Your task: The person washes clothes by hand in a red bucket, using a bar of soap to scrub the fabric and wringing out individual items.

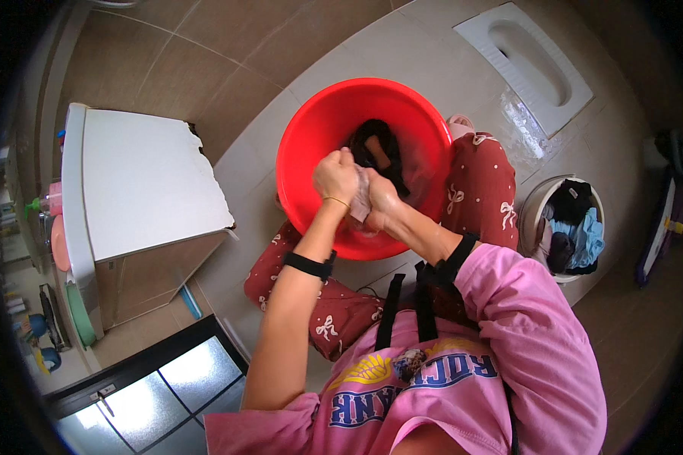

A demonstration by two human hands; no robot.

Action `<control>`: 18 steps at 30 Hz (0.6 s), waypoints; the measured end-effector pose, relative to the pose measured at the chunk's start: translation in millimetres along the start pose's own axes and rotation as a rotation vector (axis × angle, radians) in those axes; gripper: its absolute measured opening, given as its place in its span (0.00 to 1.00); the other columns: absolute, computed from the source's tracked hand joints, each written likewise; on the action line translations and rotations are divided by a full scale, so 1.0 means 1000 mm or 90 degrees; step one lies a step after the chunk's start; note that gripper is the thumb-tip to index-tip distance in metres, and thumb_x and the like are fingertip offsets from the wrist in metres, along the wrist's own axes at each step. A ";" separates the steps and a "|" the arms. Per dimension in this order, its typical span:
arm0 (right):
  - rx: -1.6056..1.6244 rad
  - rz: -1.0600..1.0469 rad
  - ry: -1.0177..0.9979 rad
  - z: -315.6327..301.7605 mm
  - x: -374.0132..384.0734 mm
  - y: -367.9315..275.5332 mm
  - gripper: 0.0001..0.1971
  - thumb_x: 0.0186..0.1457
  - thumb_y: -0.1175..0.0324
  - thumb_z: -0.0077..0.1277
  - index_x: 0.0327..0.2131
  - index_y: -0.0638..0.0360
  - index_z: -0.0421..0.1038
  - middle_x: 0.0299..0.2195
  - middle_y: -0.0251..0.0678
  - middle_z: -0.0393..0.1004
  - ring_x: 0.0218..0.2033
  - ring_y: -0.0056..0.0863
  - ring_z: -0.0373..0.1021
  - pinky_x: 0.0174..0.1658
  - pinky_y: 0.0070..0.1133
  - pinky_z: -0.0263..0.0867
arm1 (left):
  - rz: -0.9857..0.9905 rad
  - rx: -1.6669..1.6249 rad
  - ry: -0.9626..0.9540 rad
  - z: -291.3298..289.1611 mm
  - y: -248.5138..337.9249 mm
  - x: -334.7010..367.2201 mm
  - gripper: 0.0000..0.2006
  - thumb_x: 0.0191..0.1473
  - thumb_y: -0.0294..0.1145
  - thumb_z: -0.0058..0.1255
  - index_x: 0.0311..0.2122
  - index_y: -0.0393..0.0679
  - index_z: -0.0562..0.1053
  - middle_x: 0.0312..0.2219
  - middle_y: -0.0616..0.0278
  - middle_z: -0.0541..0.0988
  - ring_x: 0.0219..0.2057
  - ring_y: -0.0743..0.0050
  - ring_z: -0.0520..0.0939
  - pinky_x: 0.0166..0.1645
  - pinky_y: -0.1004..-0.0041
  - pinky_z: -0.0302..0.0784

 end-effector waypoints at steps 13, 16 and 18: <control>-0.079 -0.335 -0.387 -0.016 0.011 -0.035 0.15 0.53 0.57 0.31 0.18 0.48 0.60 0.15 0.26 0.62 0.16 0.23 0.58 0.21 0.22 0.56 | 0.051 0.034 -0.081 0.025 0.005 -0.016 0.12 0.45 0.36 0.44 0.18 0.40 0.69 0.17 0.48 0.72 0.23 0.53 0.75 0.27 0.65 0.68; -0.047 -0.084 0.058 -0.005 0.003 -0.009 0.14 0.53 0.57 0.31 0.22 0.49 0.64 0.15 0.27 0.63 0.17 0.24 0.60 0.21 0.24 0.56 | 0.222 0.016 0.001 0.031 -0.001 -0.023 0.12 0.46 0.34 0.43 0.18 0.38 0.69 0.15 0.48 0.71 0.21 0.53 0.75 0.24 0.64 0.67; -0.181 -0.001 -0.034 0.010 -0.017 -0.003 0.12 0.52 0.58 0.35 0.22 0.49 0.65 0.15 0.28 0.65 0.15 0.25 0.61 0.21 0.25 0.59 | -0.040 0.147 -0.106 0.020 -0.041 0.000 0.14 0.47 0.36 0.43 0.16 0.38 0.67 0.14 0.47 0.71 0.17 0.51 0.74 0.21 0.61 0.66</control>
Point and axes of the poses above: each hand's wrist, its own x-axis towards the middle knuckle, its own z-axis out of the palm, y = z × x, the point moved 4 cm from there along x, towards the middle knuckle
